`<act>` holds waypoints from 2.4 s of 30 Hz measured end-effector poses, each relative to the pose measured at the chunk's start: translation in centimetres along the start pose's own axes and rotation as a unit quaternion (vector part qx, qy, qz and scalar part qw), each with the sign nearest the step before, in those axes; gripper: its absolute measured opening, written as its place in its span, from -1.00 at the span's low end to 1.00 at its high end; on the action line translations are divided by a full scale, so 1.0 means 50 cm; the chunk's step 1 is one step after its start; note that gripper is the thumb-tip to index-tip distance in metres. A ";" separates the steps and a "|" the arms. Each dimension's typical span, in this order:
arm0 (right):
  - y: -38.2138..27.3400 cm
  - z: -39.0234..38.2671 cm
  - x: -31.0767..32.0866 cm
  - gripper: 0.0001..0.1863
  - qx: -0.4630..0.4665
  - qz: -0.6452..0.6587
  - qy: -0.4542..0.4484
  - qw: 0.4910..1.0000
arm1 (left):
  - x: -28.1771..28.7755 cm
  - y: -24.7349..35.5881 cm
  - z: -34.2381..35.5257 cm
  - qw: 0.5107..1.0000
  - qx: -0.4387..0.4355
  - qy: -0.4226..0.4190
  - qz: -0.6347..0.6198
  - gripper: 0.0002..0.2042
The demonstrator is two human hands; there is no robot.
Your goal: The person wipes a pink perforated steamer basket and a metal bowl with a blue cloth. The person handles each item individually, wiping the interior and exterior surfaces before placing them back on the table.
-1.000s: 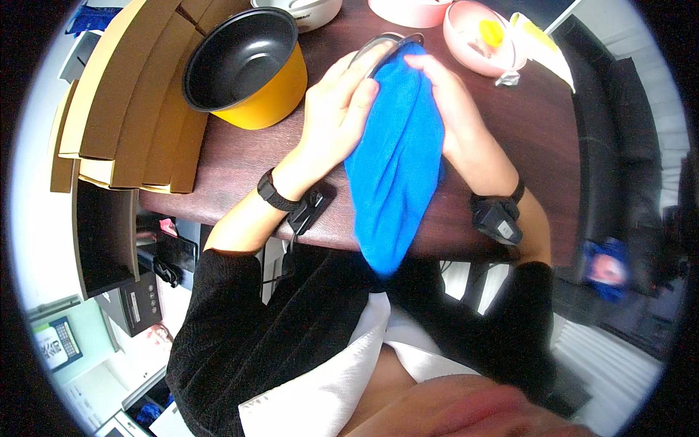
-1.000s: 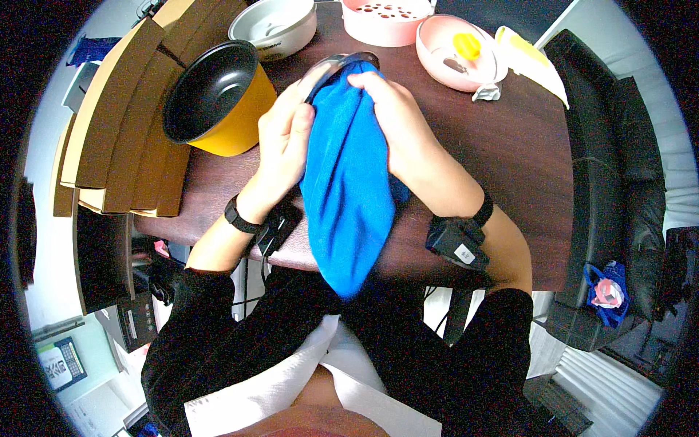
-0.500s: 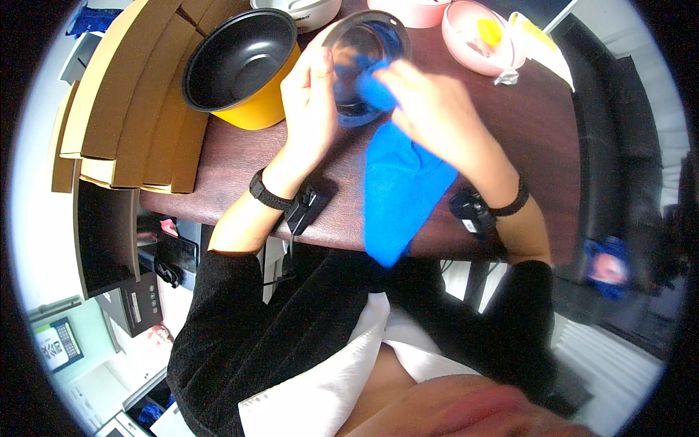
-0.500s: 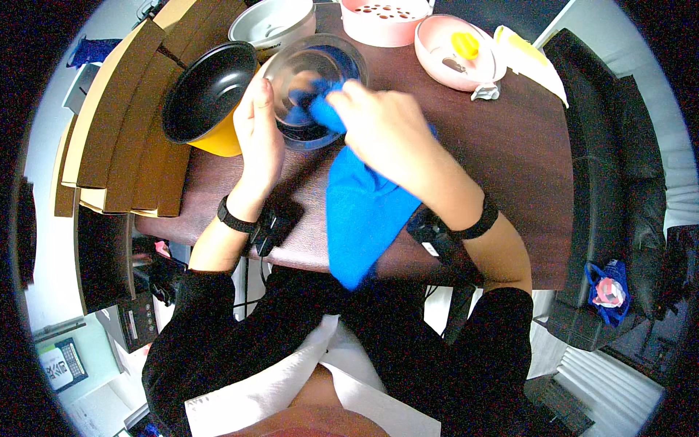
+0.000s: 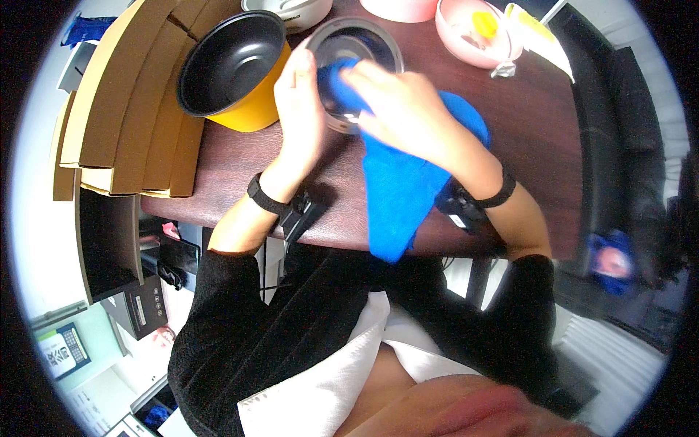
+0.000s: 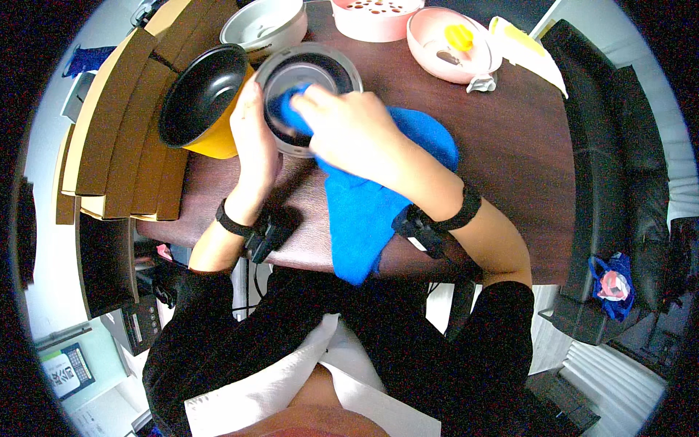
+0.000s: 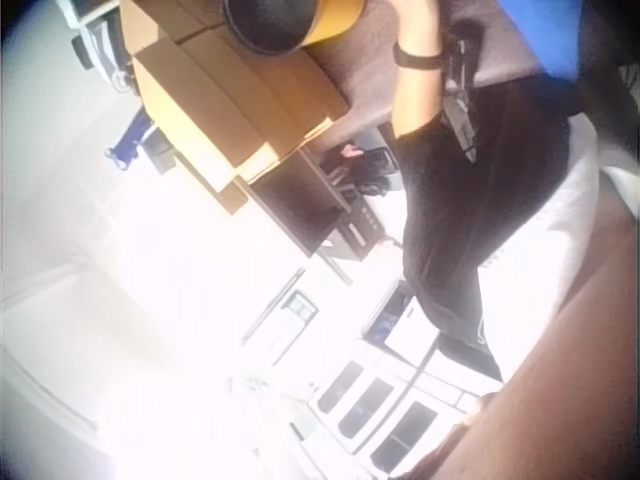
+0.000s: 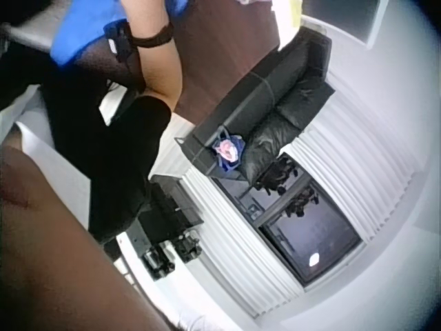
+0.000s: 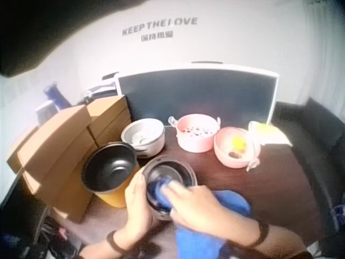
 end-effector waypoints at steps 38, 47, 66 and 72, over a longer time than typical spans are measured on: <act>-0.006 0.009 0.068 -0.73 -0.007 -0.120 0.103 0.987 | 0.022 0.017 0.001 1.000 -0.018 0.023 0.005 -0.59; 0.016 0.000 0.078 -0.49 -0.014 0.294 -0.146 0.944 | 0.031 0.045 0.011 0.981 -0.167 0.056 0.079 -0.56; 0.005 -0.006 0.116 -0.53 0.029 0.194 -0.151 0.969 | 0.052 0.079 -0.006 0.952 -0.281 0.091 0.087 -0.49; -0.028 0.006 0.109 -0.56 0.006 -0.058 0.080 0.995 | 0.044 0.065 -0.005 0.961 -0.252 0.096 0.066 -0.49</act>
Point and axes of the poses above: each hand's wrist, its own z-axis towards the middle knuckle, its own x-axis out of the back of the hand, y = z × x, the point moved 5 cm from there along z, towards the middle knuckle, and after that the axes turned 13 degrees about z, right-handed, at the moved point
